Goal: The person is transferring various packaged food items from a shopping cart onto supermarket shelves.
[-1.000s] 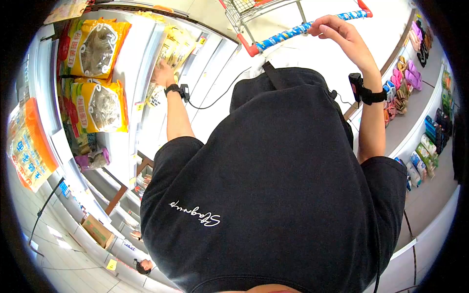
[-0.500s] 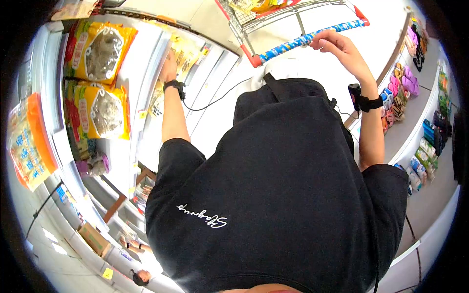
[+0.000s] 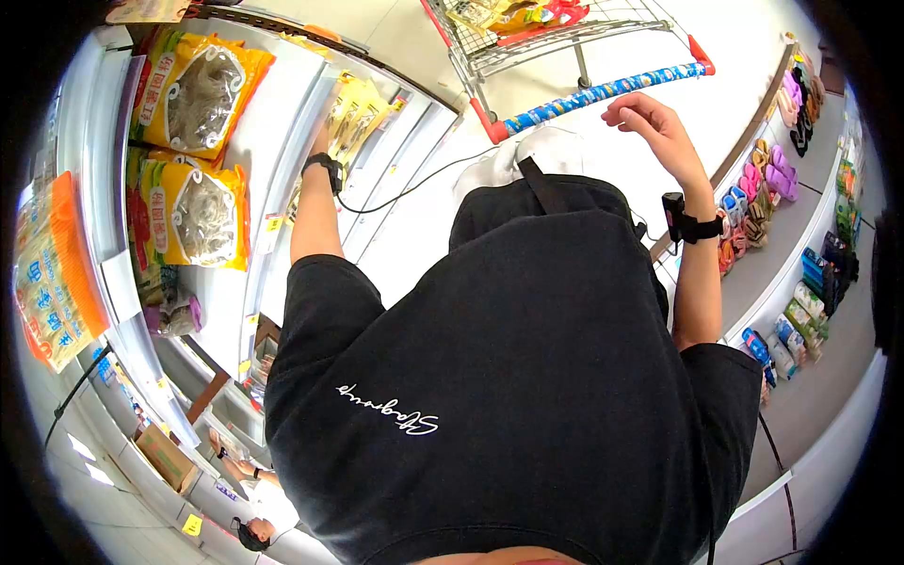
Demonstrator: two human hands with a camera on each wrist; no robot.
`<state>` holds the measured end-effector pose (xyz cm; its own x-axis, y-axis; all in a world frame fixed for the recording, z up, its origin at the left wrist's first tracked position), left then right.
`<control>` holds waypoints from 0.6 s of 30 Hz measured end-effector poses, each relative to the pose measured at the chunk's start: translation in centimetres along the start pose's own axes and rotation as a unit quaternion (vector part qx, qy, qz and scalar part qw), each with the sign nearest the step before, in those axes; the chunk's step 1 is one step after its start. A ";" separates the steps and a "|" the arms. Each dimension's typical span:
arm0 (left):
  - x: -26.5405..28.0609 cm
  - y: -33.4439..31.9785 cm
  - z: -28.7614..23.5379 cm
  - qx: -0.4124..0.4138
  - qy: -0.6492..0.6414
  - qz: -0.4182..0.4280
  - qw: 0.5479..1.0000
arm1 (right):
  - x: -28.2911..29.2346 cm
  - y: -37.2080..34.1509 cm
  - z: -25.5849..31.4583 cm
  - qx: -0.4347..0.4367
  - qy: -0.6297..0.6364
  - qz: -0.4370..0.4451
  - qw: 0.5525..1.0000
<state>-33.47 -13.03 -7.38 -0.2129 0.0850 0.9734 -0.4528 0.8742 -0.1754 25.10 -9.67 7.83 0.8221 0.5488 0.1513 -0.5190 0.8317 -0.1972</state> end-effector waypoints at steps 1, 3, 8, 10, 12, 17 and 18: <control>0.2 -0.3 -0.1 0.000 -0.007 0.001 1.000 | -0.1 0.1 0.0 -0.004 0.006 0.000 1.000; 0.2 -0.6 -0.9 -0.003 -0.020 0.001 1.000 | -0.4 0.7 0.4 0.004 -0.016 0.011 1.000; 2.7 -3.5 -8.1 -0.055 -0.126 -0.071 0.988 | 0.1 2.5 8.2 0.028 -0.066 0.076 0.994; 7.1 -6.7 -12.9 -0.206 -0.152 -0.219 0.941 | 0.8 3.0 15.8 0.056 -0.102 0.081 0.990; 10.6 -9.6 -17.3 -0.166 -0.268 -0.059 0.947 | 1.9 3.7 23.1 0.137 -0.137 0.103 0.976; 25.1 -17.2 -28.9 -0.189 -0.341 -0.022 0.921 | 6.6 6.5 37.0 0.342 -0.189 0.173 0.904; 27.6 -18.0 -31.0 -0.192 -0.355 -0.027 0.914 | 7.8 7.7 39.0 0.382 -0.215 0.160 0.884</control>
<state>-4.34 -11.59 27.20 -0.7698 -0.1765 0.6134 -0.1708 0.9829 0.0685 18.38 4.24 45.31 0.5251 0.6103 0.5931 -0.8505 0.3515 0.3913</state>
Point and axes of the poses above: each hand's wrist, its own y-axis towards the middle knuckle, its own x-axis out of the back of the hand, z = x × y, the point moved 10 cm from there along y, towards the middle knuckle, and after that the axes turned 2 degrees about y, right-handed, at the moved point
